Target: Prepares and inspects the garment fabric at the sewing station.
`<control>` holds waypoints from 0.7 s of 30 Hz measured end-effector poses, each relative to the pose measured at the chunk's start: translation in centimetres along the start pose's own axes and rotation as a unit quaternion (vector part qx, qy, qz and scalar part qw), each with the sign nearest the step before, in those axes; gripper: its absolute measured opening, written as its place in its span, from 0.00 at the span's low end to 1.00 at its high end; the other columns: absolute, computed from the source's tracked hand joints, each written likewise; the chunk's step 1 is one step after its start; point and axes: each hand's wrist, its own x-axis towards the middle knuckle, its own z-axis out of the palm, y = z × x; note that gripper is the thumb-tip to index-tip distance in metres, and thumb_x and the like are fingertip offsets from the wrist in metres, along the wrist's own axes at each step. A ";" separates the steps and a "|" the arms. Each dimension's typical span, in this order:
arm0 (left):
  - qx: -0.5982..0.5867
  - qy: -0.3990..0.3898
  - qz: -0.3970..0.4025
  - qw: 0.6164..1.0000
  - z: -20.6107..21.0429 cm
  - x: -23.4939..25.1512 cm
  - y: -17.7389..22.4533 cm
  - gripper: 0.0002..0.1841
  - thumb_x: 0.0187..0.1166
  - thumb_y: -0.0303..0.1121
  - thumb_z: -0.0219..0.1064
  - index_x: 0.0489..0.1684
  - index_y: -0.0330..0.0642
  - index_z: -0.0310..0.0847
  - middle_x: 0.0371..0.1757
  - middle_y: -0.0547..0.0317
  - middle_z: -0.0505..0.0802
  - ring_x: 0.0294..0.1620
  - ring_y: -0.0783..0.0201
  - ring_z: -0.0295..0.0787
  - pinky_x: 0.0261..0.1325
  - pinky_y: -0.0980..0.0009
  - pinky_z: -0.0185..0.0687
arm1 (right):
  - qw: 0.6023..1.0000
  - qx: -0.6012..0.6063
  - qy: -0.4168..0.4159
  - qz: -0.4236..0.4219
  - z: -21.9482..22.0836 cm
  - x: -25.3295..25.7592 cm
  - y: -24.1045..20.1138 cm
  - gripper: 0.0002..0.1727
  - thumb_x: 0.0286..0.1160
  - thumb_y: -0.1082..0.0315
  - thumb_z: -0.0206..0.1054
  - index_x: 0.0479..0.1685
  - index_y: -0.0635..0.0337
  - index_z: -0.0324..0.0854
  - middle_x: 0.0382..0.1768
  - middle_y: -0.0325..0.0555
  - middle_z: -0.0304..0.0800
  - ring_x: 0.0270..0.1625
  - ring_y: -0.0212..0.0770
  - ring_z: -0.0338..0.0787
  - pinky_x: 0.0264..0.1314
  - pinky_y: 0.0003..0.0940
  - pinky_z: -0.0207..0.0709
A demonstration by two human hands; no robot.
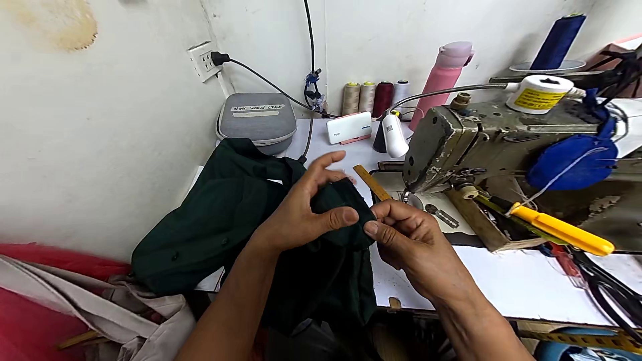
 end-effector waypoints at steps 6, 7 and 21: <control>-0.113 -0.023 -0.026 0.993 0.7 -0.2 -0.8 0.09 0.68 0.26 0.79 0.40 0.38 0.86 0.33 0.60 0.92 0.33 0.73 0.89 0.39 0.78 0.88 | 0.997 -0.047 0.031 -0.052 -0.2 0.3 0.3 0.03 0.77 0.66 0.71 0.40 0.51 0.90 0.20 0.40 0.81 0.13 0.25 0.67 0.15 0.17 0.61; -0.110 -0.006 -0.019 0.994 0.8 -0.3 -0.6 0.09 0.70 0.25 0.77 0.42 0.38 0.84 0.35 0.59 0.92 0.34 0.72 0.89 0.39 0.77 0.88 | 0.997 -0.044 0.045 -0.051 -0.2 0.3 0.4 0.03 0.78 0.66 0.71 0.42 0.51 0.89 0.21 0.40 0.82 0.13 0.25 0.67 0.14 0.17 0.62; 0.070 0.304 0.072 0.947 -2.1 -1.3 4.1 0.08 0.82 0.28 0.67 0.52 0.48 0.76 0.40 0.75 0.89 0.41 0.79 0.88 0.48 0.77 0.89 | 0.936 -0.349 -0.019 -0.047 4.0 -2.6 4.9 0.27 0.72 0.61 0.71 0.74 0.54 0.80 0.57 0.45 0.88 0.53 0.36 0.91 0.52 0.34 0.89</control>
